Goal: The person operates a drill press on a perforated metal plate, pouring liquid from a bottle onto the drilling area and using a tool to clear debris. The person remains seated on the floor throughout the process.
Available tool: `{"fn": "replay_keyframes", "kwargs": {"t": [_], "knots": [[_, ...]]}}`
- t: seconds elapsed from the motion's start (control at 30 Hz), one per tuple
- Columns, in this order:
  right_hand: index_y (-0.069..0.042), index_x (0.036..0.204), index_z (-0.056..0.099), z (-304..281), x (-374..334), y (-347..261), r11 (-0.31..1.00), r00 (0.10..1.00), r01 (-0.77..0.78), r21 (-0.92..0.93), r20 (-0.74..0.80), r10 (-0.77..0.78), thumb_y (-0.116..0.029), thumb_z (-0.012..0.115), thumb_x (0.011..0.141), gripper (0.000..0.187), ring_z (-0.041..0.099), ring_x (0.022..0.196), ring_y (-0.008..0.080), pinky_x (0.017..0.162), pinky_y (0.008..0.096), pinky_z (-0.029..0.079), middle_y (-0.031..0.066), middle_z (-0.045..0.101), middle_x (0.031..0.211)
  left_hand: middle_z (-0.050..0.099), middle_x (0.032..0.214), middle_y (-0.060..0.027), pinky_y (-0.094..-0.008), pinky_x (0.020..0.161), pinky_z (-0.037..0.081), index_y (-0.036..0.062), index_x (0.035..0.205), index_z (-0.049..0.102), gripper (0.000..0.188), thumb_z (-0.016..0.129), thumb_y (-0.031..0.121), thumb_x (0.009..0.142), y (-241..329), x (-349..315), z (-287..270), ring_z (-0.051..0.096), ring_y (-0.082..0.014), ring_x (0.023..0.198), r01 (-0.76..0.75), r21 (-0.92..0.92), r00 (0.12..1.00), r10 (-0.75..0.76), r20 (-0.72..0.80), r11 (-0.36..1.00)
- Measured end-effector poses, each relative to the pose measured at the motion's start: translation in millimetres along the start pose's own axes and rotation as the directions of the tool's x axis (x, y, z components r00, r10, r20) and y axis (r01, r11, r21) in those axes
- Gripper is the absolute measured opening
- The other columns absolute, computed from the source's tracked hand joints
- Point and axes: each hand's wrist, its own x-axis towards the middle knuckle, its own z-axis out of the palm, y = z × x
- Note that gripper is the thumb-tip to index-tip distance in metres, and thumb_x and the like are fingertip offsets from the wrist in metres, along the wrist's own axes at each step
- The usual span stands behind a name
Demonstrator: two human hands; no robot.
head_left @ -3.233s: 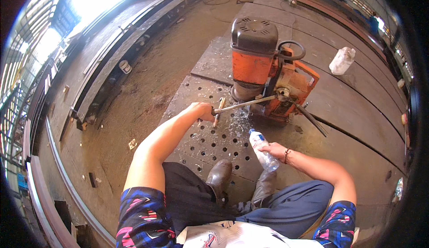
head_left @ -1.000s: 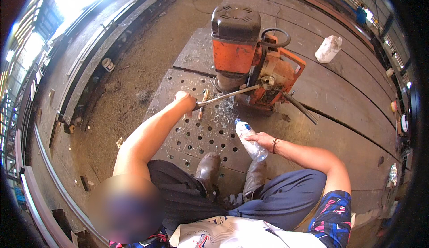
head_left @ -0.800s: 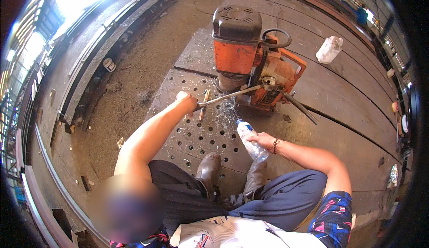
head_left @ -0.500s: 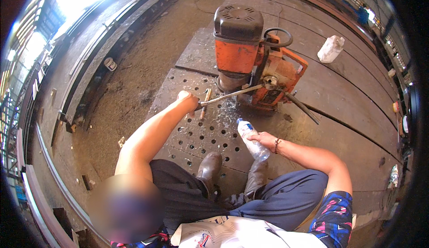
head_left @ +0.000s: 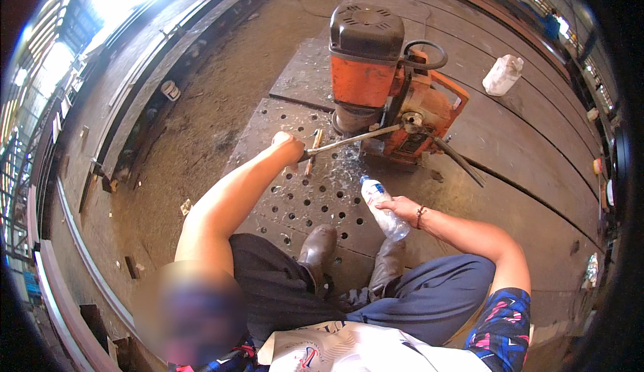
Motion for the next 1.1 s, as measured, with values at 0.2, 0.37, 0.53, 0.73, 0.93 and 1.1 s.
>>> {"fn": "replay_keyframes", "kwargs": {"t": [0.2,0.37,0.53,0.73,0.93,1.1], "knots": [[-0.002,0.1,0.069,-3.0,0.5,3.1,1.0,1.0,0.017,0.007,-0.014,-0.017,-0.031,0.073,0.081,0.035,0.066,0.074,0.0164,0.069,0.0318,0.052,0.0057,0.07,0.09,0.072,0.099,-0.0046,-0.0383,0.073,0.055,0.018,0.105,0.073,0.051,0.084,0.047,0.064,3.1,-5.9,-4.4,0.069,-0.0237,0.091,0.003,-0.018,1.0,-0.004,-0.026,1.0],[-0.002,0.101,0.069,-0.8,-0.3,2.1,1.0,0.999,0.029,-0.01,-0.026,-0.03,-0.032,0.073,0.081,0.036,0.066,0.074,0.0161,0.069,0.032,0.051,0.0056,0.07,0.091,0.072,0.099,-0.0049,-0.0384,0.074,0.055,0.0181,0.103,0.073,0.05,0.084,0.047,0.064,2.0,-6.0,-2.1,0.069,-0.0235,0.09,-0.002,-0.014,0.999,0.001,-0.041,1.0],[-0.001,0.102,0.067,0.2,-3.5,-1.1,1.0,1.0,0.002,-0.001,-0.011,-0.002,-0.03,0.072,0.082,0.036,0.066,0.072,0.0166,0.067,0.0318,0.052,0.0064,0.07,0.089,0.072,0.085,-0.0053,-0.0366,0.069,0.052,0.0155,0.09,0.075,0.043,0.082,0.05,0.065,1.5,-4.1,2.7,0.07,-0.0243,0.081,0.0,-0.013,0.995,-0.002,-0.099,1.0],[-0.001,0.1,0.068,-3.2,2.4,3.6,1.0,1.0,0.021,-0.01,-0.013,-0.022,-0.031,0.072,0.082,0.036,0.066,0.073,0.0178,0.067,0.0323,0.051,0.0067,0.07,0.089,0.072,0.084,-0.0056,-0.0373,0.068,0.052,0.015,0.088,0.075,0.043,0.082,0.049,0.063,2.3,-6.1,3.6,0.069,-0.0248,0.08,-0.012,0.004,0.989,0.013,-0.147,1.0],[0.0,0.1,0.069,-0.9,1.2,2.6,0.999,0.999,0.02,-0.029,-0.027,-0.021,-0.03,0.071,0.083,0.035,0.066,0.074,0.0174,0.069,0.0326,0.051,0.0068,0.07,0.09,0.072,0.097,-0.0041,-0.0379,0.072,0.054,0.0186,0.103,0.073,0.049,0.083,0.047,0.064,2.1,-3.0,3.0,0.069,-0.0236,0.089,-0.003,0.001,0.998,0.003,-0.071,1.0],[0.0,0.101,0.069,-4.6,4.3,6.2,0.998,0.999,0.02,-0.057,-0.04,-0.023,-0.031,0.071,0.082,0.036,0.066,0.075,0.0171,0.07,0.0333,0.051,0.0064,0.07,0.091,0.072,0.096,-0.0049,-0.0382,0.072,0.054,0.0179,0.101,0.073,0.05,0.084,0.048,0.063,3.5,-2.6,2.2,0.07,-0.024,0.088,-0.009,-0.008,0.996,0.008,-0.092,1.0]]}}
